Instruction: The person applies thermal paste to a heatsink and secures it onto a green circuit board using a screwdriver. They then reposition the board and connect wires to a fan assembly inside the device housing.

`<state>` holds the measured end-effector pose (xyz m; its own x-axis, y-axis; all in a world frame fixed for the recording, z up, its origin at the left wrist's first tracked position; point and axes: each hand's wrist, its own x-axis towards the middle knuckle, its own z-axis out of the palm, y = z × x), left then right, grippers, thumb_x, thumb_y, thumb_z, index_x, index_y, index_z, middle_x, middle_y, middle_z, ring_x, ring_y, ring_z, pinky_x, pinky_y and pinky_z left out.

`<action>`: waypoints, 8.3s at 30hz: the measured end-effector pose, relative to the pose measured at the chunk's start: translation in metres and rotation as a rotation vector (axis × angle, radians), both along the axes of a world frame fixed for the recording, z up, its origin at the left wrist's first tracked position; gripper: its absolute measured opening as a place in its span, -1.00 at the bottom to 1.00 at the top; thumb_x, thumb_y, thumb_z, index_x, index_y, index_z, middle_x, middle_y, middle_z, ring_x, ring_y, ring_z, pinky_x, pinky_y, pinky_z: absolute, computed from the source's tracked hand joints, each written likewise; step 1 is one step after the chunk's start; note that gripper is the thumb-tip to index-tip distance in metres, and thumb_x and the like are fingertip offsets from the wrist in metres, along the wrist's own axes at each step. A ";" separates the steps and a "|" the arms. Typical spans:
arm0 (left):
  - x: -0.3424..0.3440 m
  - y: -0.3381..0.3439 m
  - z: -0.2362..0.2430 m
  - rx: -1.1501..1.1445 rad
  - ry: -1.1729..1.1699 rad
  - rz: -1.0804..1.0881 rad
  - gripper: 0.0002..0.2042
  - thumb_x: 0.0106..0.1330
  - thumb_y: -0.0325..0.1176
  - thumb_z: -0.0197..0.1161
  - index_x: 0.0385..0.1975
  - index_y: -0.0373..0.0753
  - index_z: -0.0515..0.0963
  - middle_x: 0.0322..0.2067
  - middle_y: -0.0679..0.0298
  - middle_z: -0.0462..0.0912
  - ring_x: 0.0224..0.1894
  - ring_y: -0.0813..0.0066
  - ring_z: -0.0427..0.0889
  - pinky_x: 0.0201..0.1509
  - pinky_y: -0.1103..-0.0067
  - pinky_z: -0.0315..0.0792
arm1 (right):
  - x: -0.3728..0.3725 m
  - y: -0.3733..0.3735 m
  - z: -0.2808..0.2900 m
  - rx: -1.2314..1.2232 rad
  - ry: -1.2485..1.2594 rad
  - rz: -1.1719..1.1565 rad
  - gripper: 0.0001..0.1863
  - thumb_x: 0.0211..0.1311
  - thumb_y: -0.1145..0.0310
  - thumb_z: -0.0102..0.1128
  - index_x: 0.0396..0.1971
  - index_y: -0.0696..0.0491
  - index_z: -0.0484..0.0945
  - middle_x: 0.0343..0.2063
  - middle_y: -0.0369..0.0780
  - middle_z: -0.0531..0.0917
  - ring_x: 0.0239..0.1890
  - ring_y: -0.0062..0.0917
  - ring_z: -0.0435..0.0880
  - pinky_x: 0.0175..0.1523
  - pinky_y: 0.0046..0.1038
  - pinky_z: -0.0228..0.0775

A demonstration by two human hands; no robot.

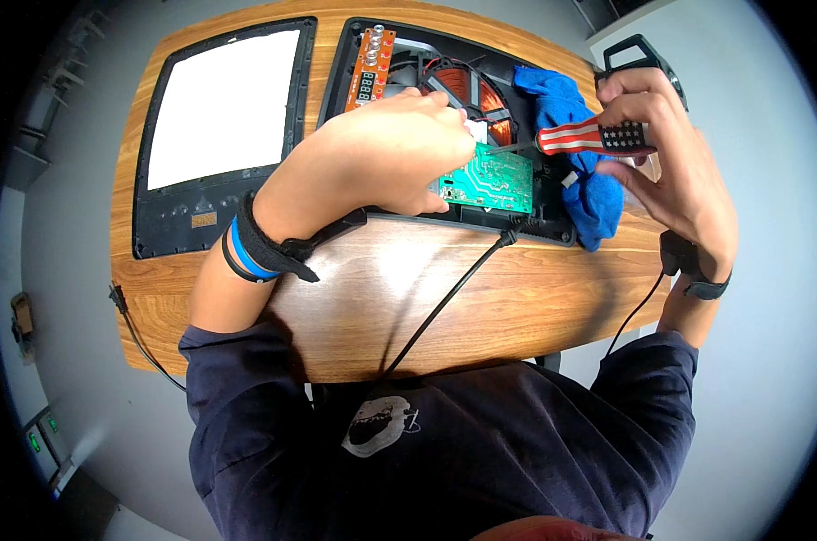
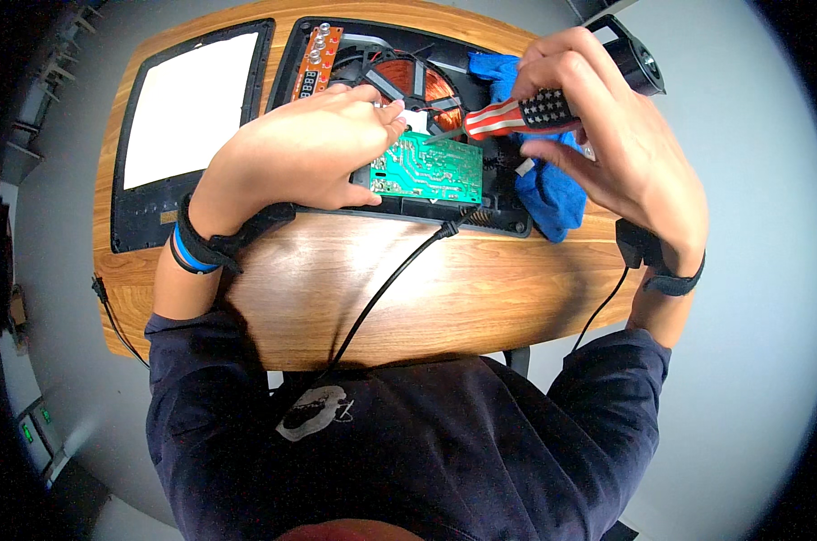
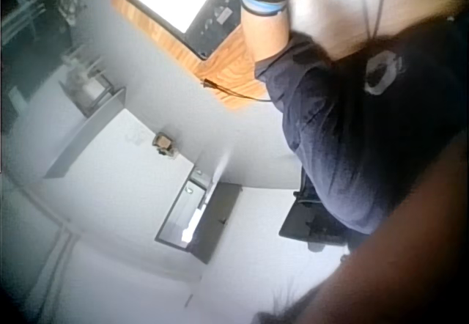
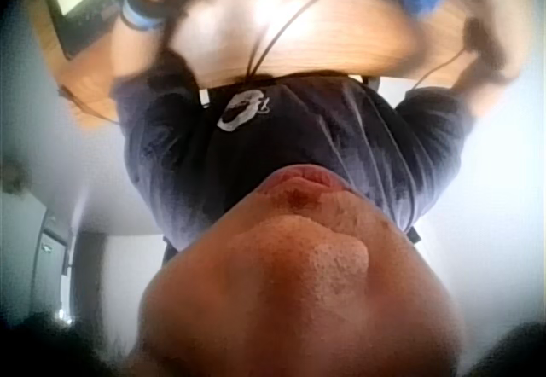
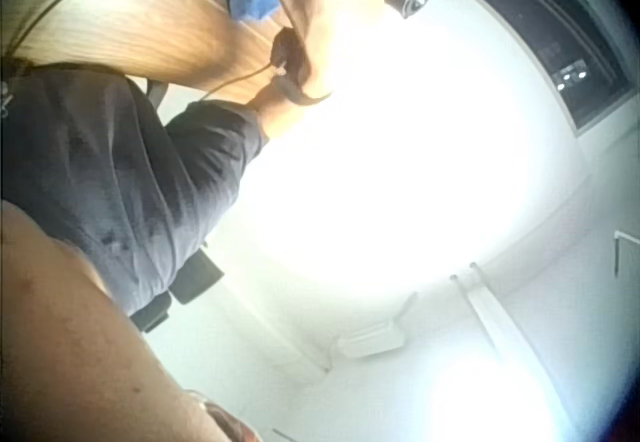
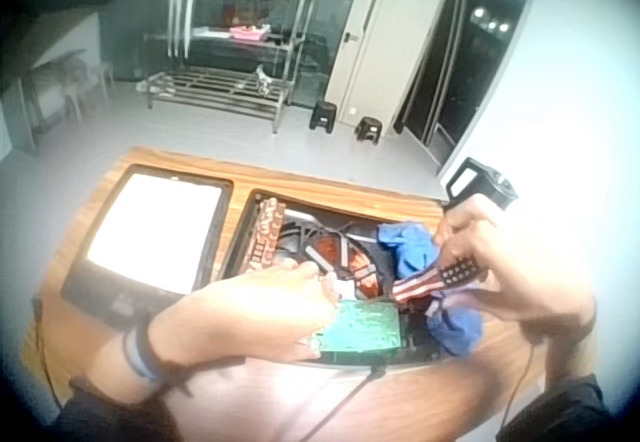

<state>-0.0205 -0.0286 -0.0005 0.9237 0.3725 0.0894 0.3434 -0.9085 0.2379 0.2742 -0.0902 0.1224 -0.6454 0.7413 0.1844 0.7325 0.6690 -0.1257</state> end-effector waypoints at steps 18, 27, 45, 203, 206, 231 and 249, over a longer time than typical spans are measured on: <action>0.002 0.001 -0.003 -0.014 -0.024 0.060 -0.22 0.08 -0.22 0.72 0.31 -0.47 0.62 0.29 -0.15 0.71 0.41 -0.11 0.61 0.56 0.21 0.46 | 0.052 0.005 -0.005 0.032 0.090 -0.144 -0.74 0.27 0.61 0.52 -0.08 0.11 0.70 0.01 -0.21 0.68 0.06 -0.36 0.76 0.09 -0.35 0.67; -0.001 0.001 -0.009 0.087 -0.094 0.098 -0.21 0.09 -0.27 0.74 0.38 -0.29 0.60 0.46 -0.07 0.53 0.51 -0.07 0.48 0.57 0.19 0.44 | 0.070 0.013 -0.085 -0.041 0.046 -0.208 -0.68 0.18 0.64 0.50 -0.11 0.07 0.62 0.10 -0.22 0.62 0.10 -0.20 0.74 0.12 -0.23 0.65; 0.021 -0.010 0.042 0.110 -0.007 0.167 -0.23 -0.16 -0.26 0.77 0.19 -0.19 0.64 0.36 0.07 0.56 0.45 -0.12 0.49 0.44 0.09 0.53 | 0.139 0.007 -0.079 0.140 0.309 -0.285 -0.77 0.36 0.44 0.46 -0.27 0.12 0.50 -0.19 -0.11 0.63 -0.16 -0.23 0.72 -0.05 -0.22 0.57; 0.014 0.027 0.039 0.304 -0.134 0.288 -0.41 0.28 -0.74 0.23 0.33 -0.16 0.67 0.35 0.00 0.68 0.38 -0.12 0.64 0.43 0.18 0.56 | 0.048 -0.028 -0.093 -0.361 -0.071 -0.088 -0.40 0.30 0.08 0.52 0.19 0.08 0.51 -0.29 -0.01 0.73 -0.16 0.06 0.75 -0.06 -0.04 0.57; 0.016 0.026 0.038 0.259 -0.128 0.291 -0.38 0.24 -0.76 0.23 0.33 -0.17 0.66 0.35 -0.01 0.67 0.40 -0.13 0.62 0.44 0.17 0.56 | 0.040 -0.028 -0.091 -0.400 -0.102 -0.127 -0.51 0.35 0.18 0.48 0.13 0.11 0.53 -0.29 -0.01 0.73 -0.15 0.04 0.74 -0.08 -0.03 0.55; 0.010 0.012 0.046 -0.060 0.067 0.306 -0.39 0.20 -0.58 0.49 0.32 -0.12 0.62 0.40 0.05 0.64 0.33 -0.15 0.66 0.21 0.20 0.69 | 0.049 -0.007 -0.124 -0.285 -0.044 -0.170 0.10 -0.18 0.43 0.78 0.51 0.06 0.44 0.10 -0.11 0.55 0.06 -0.13 0.71 0.14 -0.15 0.62; 0.021 0.013 0.047 0.348 -0.131 0.274 -0.31 0.21 -0.81 0.19 0.38 -0.13 0.66 0.40 0.11 0.66 0.45 -0.10 0.61 0.48 0.14 0.54 | 0.047 -0.009 -0.123 -0.071 -0.084 -0.079 -0.04 -0.28 0.38 0.79 0.25 0.30 0.53 0.07 -0.09 0.54 0.12 -0.21 0.73 0.05 -0.24 0.64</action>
